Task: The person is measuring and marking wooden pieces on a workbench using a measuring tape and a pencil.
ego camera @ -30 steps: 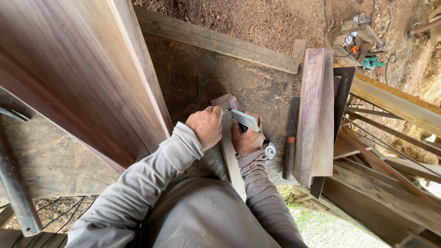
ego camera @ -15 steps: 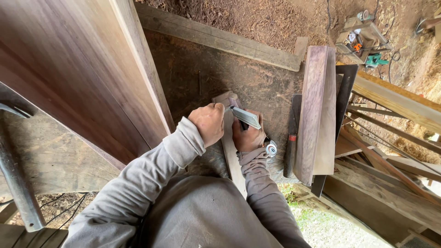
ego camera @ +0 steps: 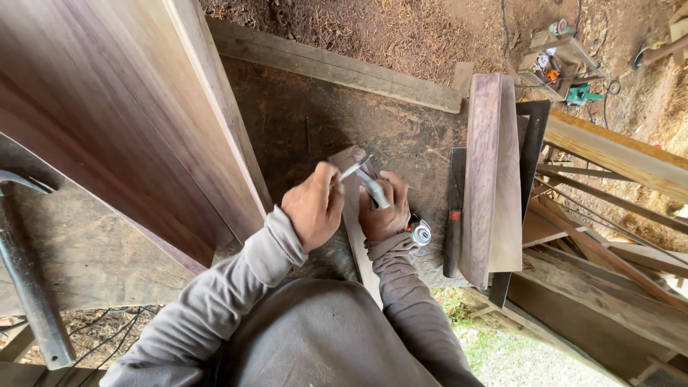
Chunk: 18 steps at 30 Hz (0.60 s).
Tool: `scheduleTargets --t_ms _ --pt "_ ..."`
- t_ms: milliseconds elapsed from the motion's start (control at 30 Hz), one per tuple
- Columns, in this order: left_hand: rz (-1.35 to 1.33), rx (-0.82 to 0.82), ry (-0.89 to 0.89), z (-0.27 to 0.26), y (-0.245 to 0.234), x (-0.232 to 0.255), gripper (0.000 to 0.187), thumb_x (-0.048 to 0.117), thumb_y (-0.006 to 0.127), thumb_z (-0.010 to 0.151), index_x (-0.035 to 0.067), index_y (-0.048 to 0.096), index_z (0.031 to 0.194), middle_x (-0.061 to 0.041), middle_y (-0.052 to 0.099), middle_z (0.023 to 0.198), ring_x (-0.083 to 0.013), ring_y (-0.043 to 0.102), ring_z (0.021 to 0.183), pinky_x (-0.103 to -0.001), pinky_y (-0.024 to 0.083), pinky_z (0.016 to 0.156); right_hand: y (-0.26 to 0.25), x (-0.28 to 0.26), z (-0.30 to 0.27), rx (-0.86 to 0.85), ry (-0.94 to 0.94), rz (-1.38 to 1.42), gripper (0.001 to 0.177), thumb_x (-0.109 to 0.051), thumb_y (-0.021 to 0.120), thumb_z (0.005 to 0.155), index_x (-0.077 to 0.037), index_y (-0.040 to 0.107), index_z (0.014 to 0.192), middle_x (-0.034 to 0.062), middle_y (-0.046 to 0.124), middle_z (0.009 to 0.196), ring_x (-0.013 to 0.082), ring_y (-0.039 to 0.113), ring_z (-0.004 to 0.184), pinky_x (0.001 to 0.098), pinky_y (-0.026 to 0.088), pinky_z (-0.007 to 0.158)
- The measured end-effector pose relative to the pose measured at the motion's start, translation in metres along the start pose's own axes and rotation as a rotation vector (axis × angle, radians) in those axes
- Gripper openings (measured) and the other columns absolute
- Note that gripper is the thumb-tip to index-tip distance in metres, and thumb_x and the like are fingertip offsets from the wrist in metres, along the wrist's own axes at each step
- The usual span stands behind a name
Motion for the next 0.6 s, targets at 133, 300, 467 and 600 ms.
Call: scheduleTargets --t_ms 133,300,467,600 --pt "-0.22 -0.083 -0.423 -0.021 0.01 -0.004 0.025 0.016 0.069 0.094 0.003 0.054 0.11 -0.023 0.065 0.075 -0.0434 0.063 0.067 -0.047 0.051 0.058 0.002 -0.005 -0.006 -0.032 -0.139 -0.11 0.023 -0.013 0.078 0.087 -0.01 0.066 0.106 0.0118 0.059 0.127 0.0357 0.066 0.103 0.0465 0.056 0.084" --pt "-0.114 -0.023 -0.441 -0.039 0.018 -0.038 0.027 0.018 0.072 0.09 0.005 0.058 0.108 -0.021 0.07 0.078 -0.0429 0.067 0.071 -0.048 0.053 0.06 0.004 -0.005 -0.007 -0.037 -0.147 -0.175 0.021 -0.014 0.08 0.085 -0.018 0.071 0.103 0.0091 0.059 0.13 0.0334 0.066 0.11 0.0453 0.057 0.089" --pt "0.524 -0.347 -0.402 -0.044 0.029 -0.057 0.03 0.014 0.065 0.09 0.003 0.051 0.115 -0.025 0.066 0.095 -0.0425 0.07 0.07 -0.049 0.057 0.061 0.014 0.007 -0.014 -0.15 -0.114 -0.179 0.036 -0.026 0.085 0.079 -0.018 0.074 0.113 0.0145 0.057 0.135 0.0363 0.065 0.11 0.0462 0.057 0.084" --pt "0.658 -0.481 -0.4 -0.045 0.043 -0.076 0.034 0.01 0.063 0.086 -0.002 0.048 0.114 -0.029 0.061 0.104 -0.0408 0.072 0.07 -0.045 0.061 0.059 0.016 0.007 -0.012 -0.173 -0.074 -0.209 0.037 -0.029 0.086 0.077 -0.021 0.075 0.111 0.0132 0.057 0.134 0.0356 0.066 0.11 0.0463 0.057 0.084"
Point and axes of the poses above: each hand's wrist, its own z-axis towards the middle knuckle, its own y-axis out of the palm, x = y × z, the point moved 4 cm from there along z, towards the middle knuckle
